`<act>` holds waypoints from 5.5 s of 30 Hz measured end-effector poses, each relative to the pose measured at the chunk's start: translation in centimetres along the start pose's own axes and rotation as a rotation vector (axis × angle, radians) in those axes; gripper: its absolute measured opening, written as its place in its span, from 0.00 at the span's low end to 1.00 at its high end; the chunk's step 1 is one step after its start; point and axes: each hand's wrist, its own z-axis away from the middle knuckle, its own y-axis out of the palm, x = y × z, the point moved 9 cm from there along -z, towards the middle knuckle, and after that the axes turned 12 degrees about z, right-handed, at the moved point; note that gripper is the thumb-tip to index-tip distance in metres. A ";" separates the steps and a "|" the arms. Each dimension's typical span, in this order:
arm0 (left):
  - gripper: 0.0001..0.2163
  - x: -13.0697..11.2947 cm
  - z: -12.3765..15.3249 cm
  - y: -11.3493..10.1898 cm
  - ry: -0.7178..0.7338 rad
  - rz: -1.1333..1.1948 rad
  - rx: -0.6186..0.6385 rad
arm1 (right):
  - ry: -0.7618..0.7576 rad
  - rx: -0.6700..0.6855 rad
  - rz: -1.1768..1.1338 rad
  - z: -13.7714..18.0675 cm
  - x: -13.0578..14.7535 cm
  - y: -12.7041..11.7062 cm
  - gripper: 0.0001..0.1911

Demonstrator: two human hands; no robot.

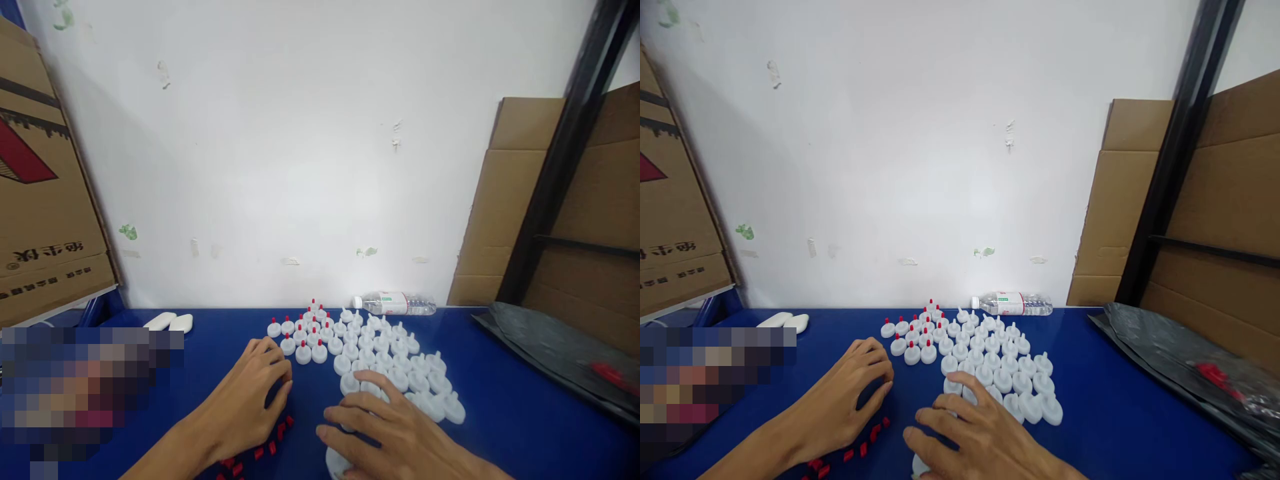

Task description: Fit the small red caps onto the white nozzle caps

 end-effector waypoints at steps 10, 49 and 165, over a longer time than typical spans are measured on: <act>0.17 1.3 0.1 0.0 -0.011 -0.025 -0.095 | -0.096 -0.003 -0.043 -0.1 1.2 -0.1 0.09; 0.07 -0.3 -0.4 -0.8 0.186 -0.011 -0.239 | 0.270 0.351 -0.005 1.8 -4.0 4.0 0.17; 0.12 -7.0 -0.1 1.2 0.314 0.113 -0.007 | 0.114 -0.116 0.079 -0.4 -0.8 -1.5 0.13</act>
